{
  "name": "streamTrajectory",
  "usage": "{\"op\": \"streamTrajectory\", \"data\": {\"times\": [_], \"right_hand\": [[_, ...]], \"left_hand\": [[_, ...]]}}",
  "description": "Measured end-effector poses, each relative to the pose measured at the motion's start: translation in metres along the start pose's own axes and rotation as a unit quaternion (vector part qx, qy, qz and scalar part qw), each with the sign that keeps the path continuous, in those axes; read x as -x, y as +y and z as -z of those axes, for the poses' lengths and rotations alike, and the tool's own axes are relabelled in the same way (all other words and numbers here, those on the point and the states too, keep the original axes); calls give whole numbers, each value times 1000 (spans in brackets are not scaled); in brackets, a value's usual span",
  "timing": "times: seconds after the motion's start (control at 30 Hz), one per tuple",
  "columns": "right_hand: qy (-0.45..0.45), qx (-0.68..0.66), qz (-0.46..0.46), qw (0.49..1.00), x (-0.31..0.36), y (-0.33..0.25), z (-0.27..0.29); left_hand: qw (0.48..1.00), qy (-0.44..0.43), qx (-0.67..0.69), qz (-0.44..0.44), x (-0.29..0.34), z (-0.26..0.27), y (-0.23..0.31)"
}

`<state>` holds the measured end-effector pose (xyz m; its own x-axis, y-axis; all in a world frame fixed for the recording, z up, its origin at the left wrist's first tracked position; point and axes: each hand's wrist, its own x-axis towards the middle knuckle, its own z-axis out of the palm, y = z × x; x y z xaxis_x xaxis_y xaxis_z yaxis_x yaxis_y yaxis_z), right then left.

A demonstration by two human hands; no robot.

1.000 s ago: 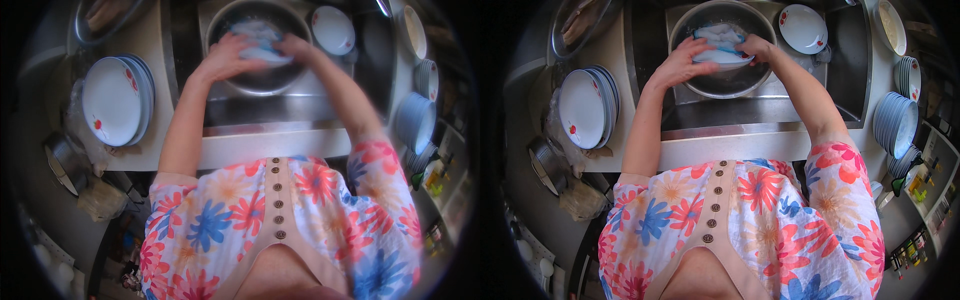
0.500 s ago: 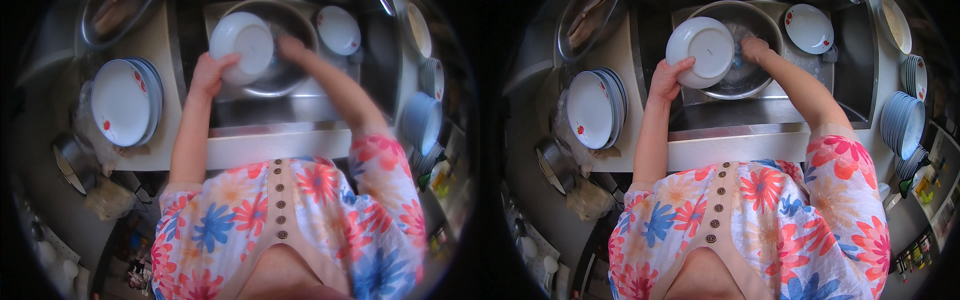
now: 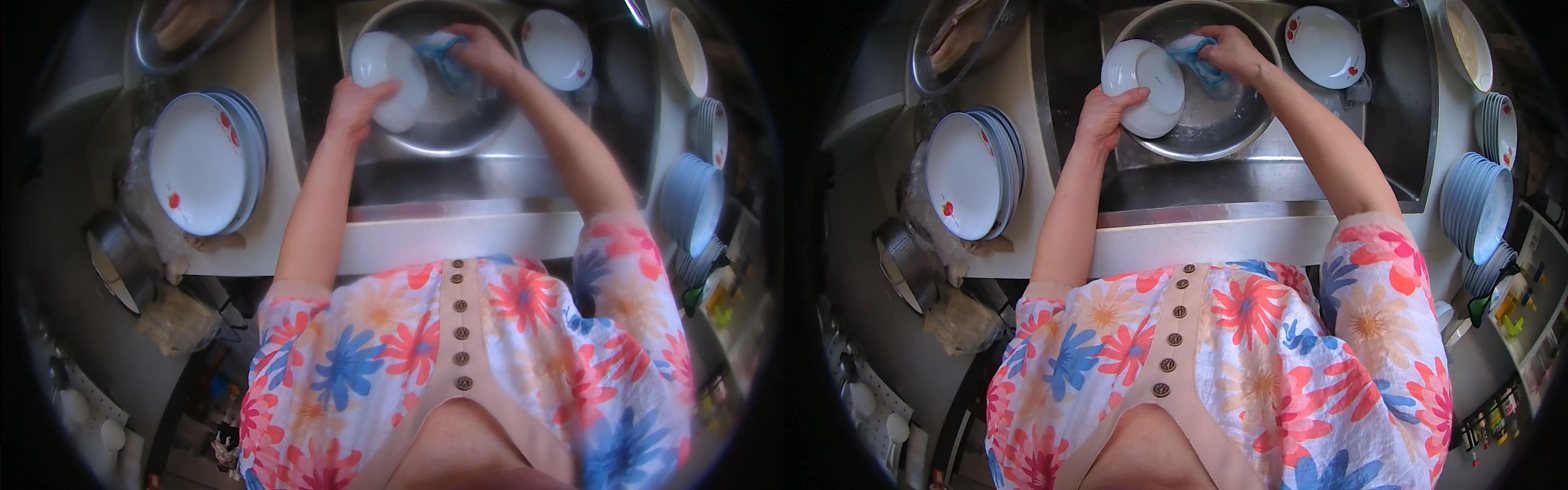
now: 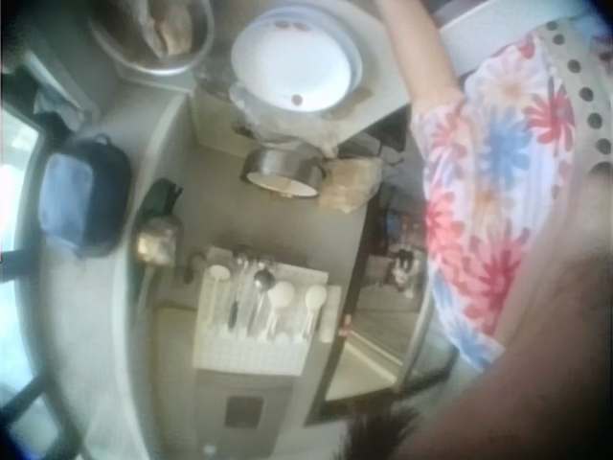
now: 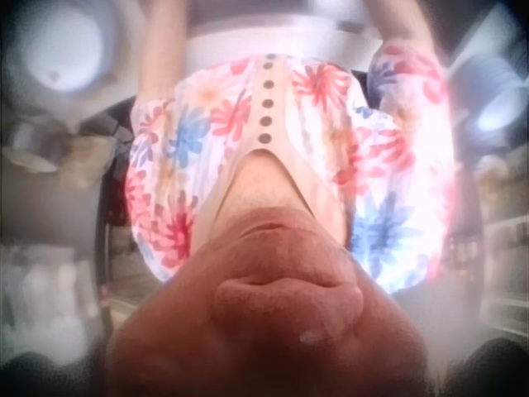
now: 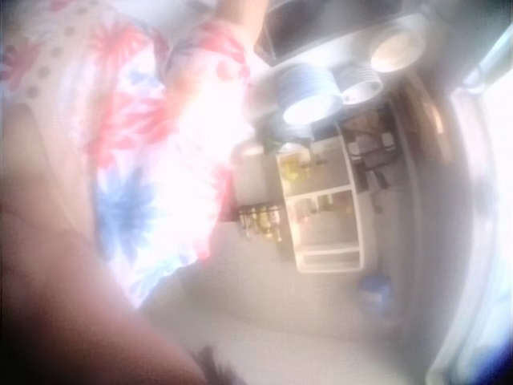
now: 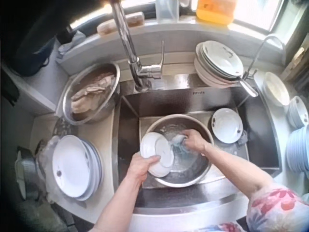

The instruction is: The person washes plates and bowls in a sink using a sponge and water, then stacks the cleaned items on the counter.

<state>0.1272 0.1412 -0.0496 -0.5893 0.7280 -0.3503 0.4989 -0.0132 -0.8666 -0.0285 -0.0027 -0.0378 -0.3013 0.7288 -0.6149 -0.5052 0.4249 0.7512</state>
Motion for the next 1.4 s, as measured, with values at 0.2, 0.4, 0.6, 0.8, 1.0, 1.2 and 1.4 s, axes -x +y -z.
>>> {"op": "streamTrajectory", "data": {"times": [0.2,0.4,0.6,0.8,1.0,1.2,1.4], "right_hand": [[136,260,390,873,35,-40,-61],[52,41,66,996,-34,10,-58],[52,160,-25,985,-21,58,-33],[51,160,23,986,35,19,-45],[13,333,129,934,46,39,-25],[92,216,-82,969,-17,41,-19],[105,130,197,966,33,-26,-45]], "left_hand": [[993,-71,-9,-95,-8,-8,-20],[995,-70,35,-68,-6,1,-19],[993,-22,119,11,-7,0,-12],[975,-40,218,29,-12,-5,-19],[978,-30,197,54,-10,-5,-19],[991,-64,111,26,-7,-7,-19],[994,-85,75,7,-14,-9,-25]]}}
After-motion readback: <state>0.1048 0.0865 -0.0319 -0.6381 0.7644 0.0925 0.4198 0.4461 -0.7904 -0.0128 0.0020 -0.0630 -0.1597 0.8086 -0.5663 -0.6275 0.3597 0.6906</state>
